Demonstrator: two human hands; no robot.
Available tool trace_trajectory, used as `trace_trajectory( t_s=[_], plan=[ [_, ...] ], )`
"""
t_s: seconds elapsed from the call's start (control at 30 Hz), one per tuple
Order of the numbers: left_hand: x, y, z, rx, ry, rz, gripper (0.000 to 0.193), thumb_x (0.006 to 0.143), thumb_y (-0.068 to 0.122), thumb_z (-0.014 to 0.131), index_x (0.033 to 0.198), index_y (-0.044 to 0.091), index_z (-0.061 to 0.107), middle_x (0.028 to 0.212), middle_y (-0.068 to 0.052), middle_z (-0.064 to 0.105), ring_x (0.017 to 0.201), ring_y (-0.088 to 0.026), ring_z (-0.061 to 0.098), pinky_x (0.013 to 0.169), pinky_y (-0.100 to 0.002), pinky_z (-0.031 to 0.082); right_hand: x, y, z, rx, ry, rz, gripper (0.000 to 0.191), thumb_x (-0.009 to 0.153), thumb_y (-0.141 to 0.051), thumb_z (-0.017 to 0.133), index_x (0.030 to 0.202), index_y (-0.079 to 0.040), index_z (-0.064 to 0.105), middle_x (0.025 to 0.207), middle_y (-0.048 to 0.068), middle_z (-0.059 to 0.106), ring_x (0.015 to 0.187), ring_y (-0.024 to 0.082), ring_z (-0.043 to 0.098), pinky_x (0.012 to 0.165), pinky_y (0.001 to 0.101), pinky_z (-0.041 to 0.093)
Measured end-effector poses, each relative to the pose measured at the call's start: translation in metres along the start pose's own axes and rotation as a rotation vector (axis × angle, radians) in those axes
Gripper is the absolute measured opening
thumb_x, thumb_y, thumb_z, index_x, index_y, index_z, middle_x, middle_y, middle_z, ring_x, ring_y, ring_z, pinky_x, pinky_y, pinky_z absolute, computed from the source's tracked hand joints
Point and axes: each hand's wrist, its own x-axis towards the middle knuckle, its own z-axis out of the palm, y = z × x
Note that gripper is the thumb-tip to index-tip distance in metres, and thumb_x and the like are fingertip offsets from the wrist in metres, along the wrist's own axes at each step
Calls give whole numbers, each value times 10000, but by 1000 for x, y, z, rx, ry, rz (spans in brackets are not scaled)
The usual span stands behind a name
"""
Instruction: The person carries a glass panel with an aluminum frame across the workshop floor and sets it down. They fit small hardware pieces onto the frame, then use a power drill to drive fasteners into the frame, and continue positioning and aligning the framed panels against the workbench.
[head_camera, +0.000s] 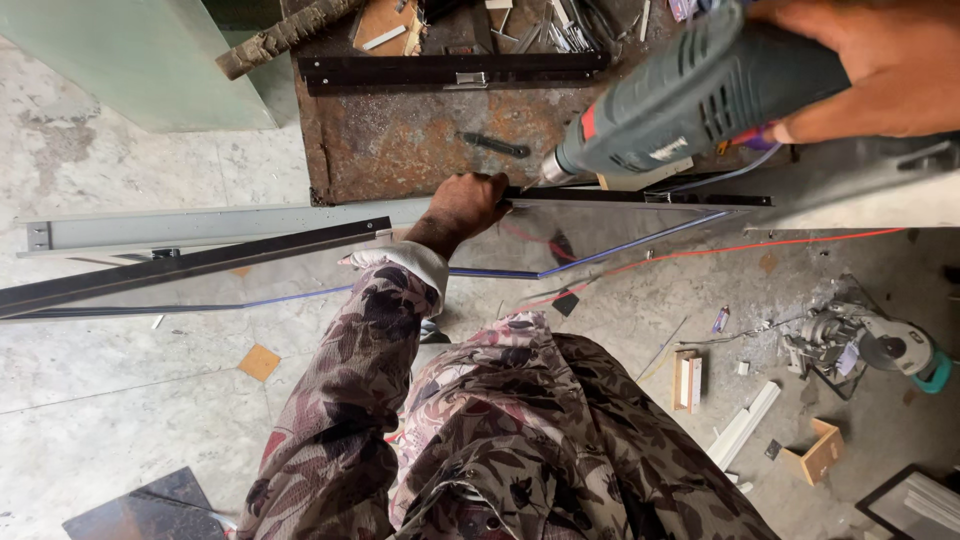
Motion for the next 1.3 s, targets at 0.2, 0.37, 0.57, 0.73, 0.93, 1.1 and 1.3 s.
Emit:
trace_trajectory(
  t_s=[0.2,0.37,0.57,0.73,0.93,1.1,1.3],
  plan=[
    [0,3,-2,-10,-12,-16,377,962,441,676,1137,111,626,931,-129,746,876,-330,740,796,-486,587,4,-2,-1,-237,14,141,1013,554,-337,913,1437,7,554,1243,207,674,1081,338,680,938,431,536],
    [-2,3,-3,-17,15,-1,372,966,432,678,1134,105,628,943,-127,748,870,-343,740,791,-486,584,5,-16,-1,-296,7,183,1006,576,-499,887,1410,-28,581,1213,185,695,1056,329,702,943,431,553],
    [-1,3,-4,-21,-14,-17,373,969,433,671,1145,107,624,927,-130,747,867,-336,740,793,-485,581,1,-27,5,-421,-108,385,1034,641,-594,870,1477,-68,563,1098,169,748,939,298,763,887,395,607],
    [-1,4,-5,0,-28,-19,383,977,436,659,1155,100,613,948,-127,743,863,-326,743,780,-473,590,2,-26,8,-521,-186,450,1102,667,-657,857,1535,-62,527,1050,167,768,856,271,795,835,361,638],
    [-2,4,-5,-4,-10,-13,376,961,432,673,1140,106,620,966,-121,743,875,-326,740,777,-474,592,-2,-20,12,-511,-136,378,1065,663,-644,839,1506,-62,550,1104,180,759,926,292,781,897,379,615],
    [-2,5,-4,-13,11,2,363,953,422,686,1129,109,632,979,-117,752,910,-316,746,803,-468,594,-1,-17,13,-512,-146,351,1065,672,-659,833,1521,-82,548,1155,189,752,978,306,770,917,391,609],
    [-1,6,-7,1,-35,-31,380,968,435,672,1158,109,620,960,-138,746,888,-334,744,789,-477,591,5,-31,13,-639,-293,455,1108,733,-702,787,1629,-150,441,1089,151,775,939,269,789,915,364,626]
  ],
)
